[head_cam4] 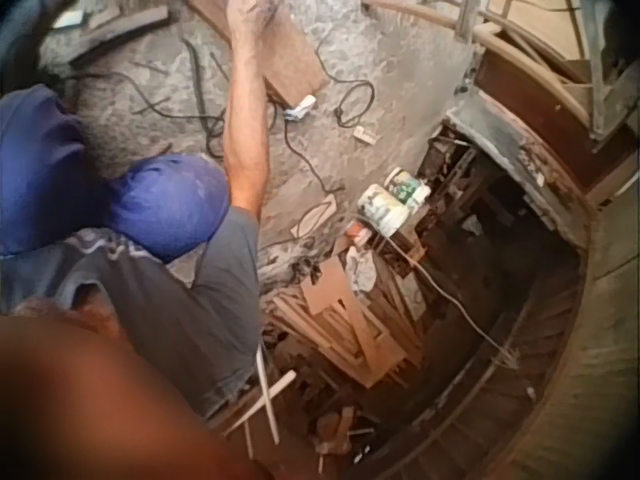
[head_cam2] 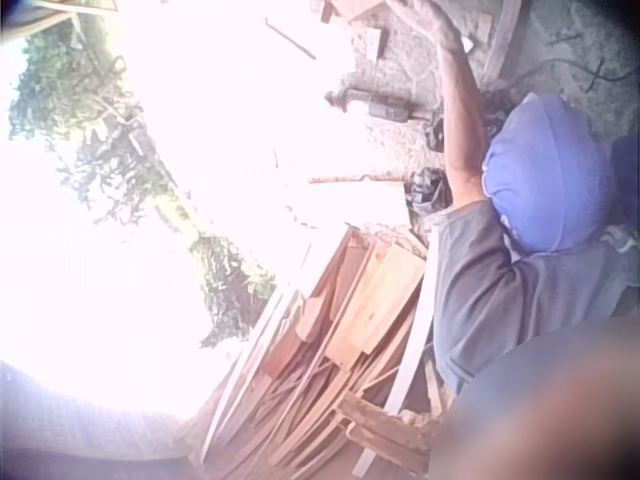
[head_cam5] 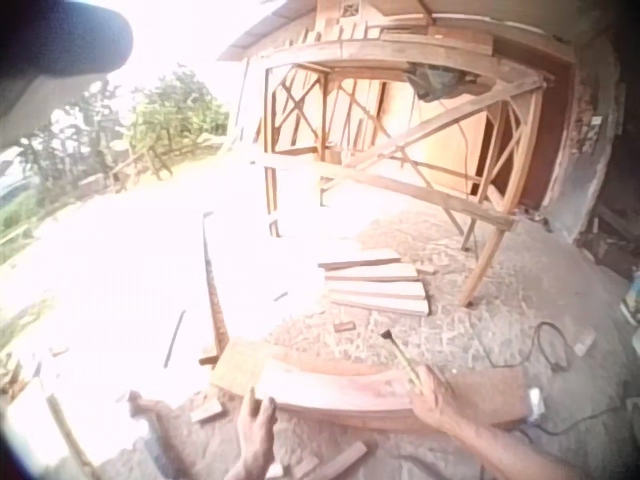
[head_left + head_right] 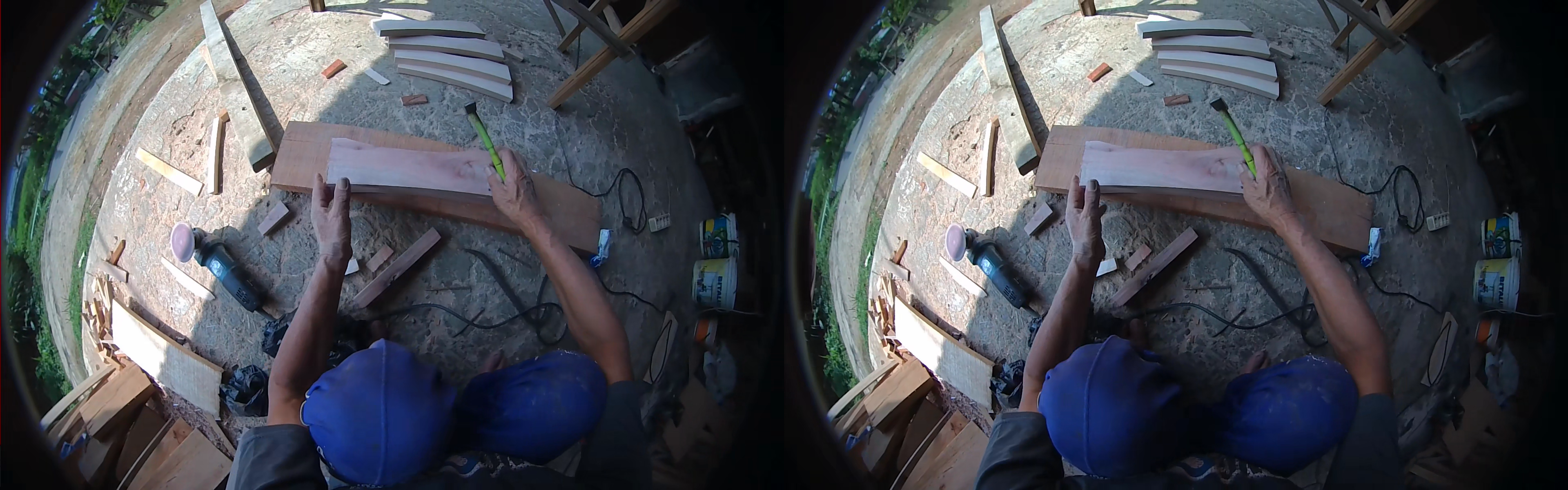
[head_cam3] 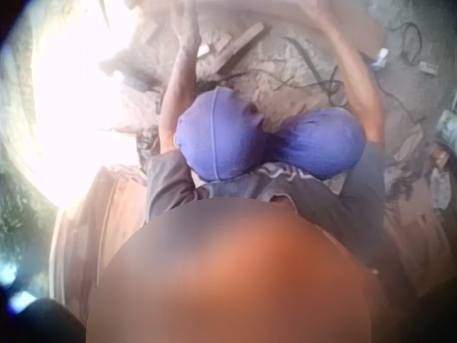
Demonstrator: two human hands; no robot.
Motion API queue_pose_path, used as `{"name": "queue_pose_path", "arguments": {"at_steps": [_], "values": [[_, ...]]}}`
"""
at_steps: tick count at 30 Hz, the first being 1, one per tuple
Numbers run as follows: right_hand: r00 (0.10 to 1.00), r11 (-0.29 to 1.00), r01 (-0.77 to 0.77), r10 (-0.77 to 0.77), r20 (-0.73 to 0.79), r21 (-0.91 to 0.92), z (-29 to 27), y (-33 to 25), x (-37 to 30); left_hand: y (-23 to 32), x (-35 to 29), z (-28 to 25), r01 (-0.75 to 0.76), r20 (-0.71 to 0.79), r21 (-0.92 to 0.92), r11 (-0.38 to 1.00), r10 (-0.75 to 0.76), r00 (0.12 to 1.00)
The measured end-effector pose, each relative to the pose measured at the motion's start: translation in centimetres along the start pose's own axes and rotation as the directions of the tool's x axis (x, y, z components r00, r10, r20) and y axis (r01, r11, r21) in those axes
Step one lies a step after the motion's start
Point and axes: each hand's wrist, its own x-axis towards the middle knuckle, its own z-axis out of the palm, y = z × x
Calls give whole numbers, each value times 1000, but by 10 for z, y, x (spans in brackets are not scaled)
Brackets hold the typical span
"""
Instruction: The person sits on the floor and applies glue from a tube to the edge of a wooden plank. They then press a second plank onto the glued edge to form a joint and use a hammer to tap the pieces together, securing the assembly.
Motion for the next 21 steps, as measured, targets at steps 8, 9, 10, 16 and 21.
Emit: {"name": "queue_pose_path", "arguments": {"at_steps": [8,9,10,16,21], "values": [[994,992,-83,89,-57,97,-17,13,-28,60,-13,18,85,510,-70,994,-38,859],[987,977,-147,155,-41,152,-20,13,-33,72,-21,25,28,522,-46,999,0,853],[976,958,-208,217,-23,197,-24,13,-36,78,-26,34,-27,536,-30,999,39,844],[952,941,-276,296,-76,198,-31,36,-64,96,-68,107,-401,428,-11,916,367,826],[924,916,-280,338,-178,288,-29,38,-77,78,-65,158,-277,472,-233,932,357,806]]}}
